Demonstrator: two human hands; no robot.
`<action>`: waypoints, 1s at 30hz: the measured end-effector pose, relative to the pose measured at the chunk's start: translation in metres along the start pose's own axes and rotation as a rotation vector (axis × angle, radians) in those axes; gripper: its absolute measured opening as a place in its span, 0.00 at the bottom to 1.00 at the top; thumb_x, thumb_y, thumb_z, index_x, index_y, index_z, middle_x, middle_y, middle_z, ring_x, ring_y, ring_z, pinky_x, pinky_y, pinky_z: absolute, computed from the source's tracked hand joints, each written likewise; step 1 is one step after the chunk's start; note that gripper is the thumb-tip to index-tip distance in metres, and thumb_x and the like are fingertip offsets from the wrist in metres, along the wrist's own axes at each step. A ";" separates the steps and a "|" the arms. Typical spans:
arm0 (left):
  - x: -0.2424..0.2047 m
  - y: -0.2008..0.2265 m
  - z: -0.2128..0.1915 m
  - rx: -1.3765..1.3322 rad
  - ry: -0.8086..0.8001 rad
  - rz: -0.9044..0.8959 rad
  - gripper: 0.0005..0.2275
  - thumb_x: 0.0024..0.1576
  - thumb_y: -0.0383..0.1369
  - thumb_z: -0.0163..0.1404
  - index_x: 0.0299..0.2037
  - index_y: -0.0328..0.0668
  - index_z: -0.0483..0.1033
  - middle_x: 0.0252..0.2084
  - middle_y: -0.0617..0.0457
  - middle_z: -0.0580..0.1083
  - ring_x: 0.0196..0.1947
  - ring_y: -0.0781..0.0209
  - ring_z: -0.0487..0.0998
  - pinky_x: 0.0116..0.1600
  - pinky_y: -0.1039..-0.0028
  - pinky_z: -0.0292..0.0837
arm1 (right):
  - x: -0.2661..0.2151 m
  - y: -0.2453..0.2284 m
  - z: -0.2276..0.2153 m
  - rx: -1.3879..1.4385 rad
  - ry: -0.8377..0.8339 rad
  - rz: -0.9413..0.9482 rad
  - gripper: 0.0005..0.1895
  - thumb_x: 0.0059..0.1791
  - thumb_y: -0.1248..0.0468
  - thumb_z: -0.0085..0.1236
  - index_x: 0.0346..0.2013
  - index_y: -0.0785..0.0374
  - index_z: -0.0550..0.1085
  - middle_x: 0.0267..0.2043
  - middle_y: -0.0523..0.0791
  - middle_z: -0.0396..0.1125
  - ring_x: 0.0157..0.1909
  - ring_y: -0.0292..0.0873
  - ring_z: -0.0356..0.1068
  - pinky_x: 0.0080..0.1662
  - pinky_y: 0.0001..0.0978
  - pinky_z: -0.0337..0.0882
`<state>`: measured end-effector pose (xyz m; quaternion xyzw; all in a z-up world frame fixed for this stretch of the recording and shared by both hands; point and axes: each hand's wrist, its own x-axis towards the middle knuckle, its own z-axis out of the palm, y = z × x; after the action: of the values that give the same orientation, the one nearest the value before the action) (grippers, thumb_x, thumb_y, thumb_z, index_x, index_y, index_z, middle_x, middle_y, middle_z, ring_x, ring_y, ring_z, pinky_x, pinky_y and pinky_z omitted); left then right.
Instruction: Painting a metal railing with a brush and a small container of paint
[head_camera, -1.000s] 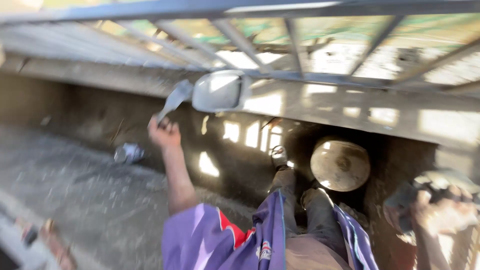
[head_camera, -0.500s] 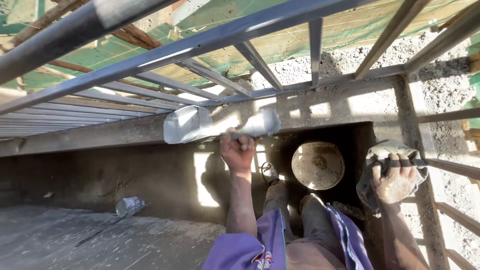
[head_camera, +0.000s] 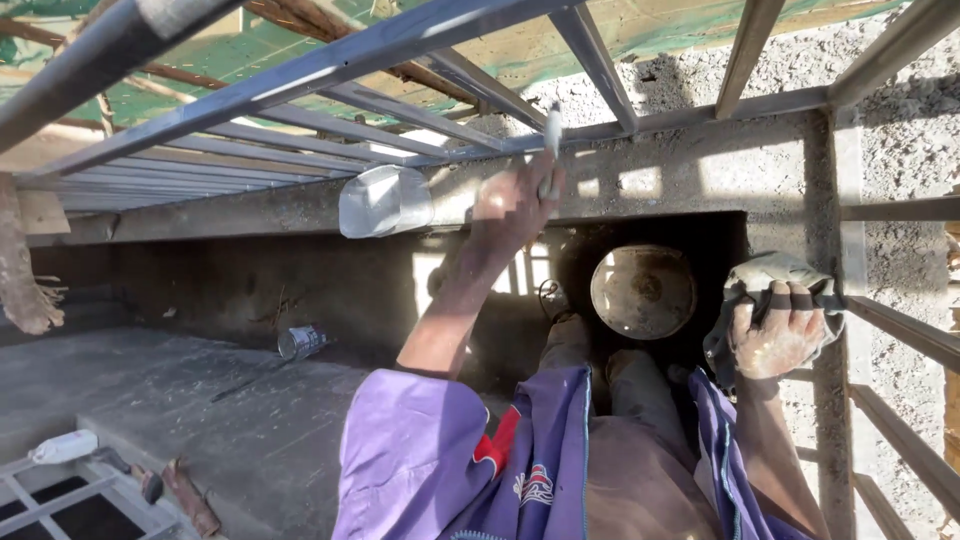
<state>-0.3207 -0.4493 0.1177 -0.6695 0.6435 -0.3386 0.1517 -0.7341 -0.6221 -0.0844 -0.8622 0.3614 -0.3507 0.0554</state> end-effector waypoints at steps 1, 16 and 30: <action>0.012 -0.011 -0.012 -0.631 -0.122 -0.336 0.27 0.77 0.29 0.64 0.82 0.40 0.63 0.61 0.41 0.77 0.55 0.53 0.86 0.36 0.73 0.95 | 0.000 -0.001 -0.001 -0.001 0.014 0.010 0.21 0.64 0.56 0.66 0.64 0.71 0.86 0.63 0.58 0.79 0.58 0.64 0.78 0.57 0.56 0.77; 0.072 -0.062 -0.101 -0.367 0.051 -0.369 0.08 0.83 0.34 0.52 0.67 0.41 0.76 0.28 0.62 0.77 0.19 0.71 0.73 0.22 0.71 0.78 | 0.003 -0.006 -0.006 0.023 0.010 0.044 0.22 0.62 0.57 0.67 0.64 0.71 0.86 0.65 0.57 0.80 0.63 0.65 0.78 0.60 0.57 0.77; 0.083 -0.086 -0.147 -0.111 0.005 -0.252 0.16 0.79 0.50 0.61 0.54 0.45 0.91 0.20 0.68 0.72 0.14 0.77 0.64 0.19 0.81 0.59 | 0.001 -0.008 -0.012 0.011 -0.020 0.069 0.22 0.65 0.55 0.64 0.65 0.70 0.87 0.65 0.56 0.80 0.63 0.65 0.78 0.60 0.58 0.76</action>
<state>-0.3554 -0.4838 0.3005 -0.7515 0.5725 -0.3205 0.0689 -0.7367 -0.6154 -0.0722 -0.8522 0.3884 -0.3422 0.0759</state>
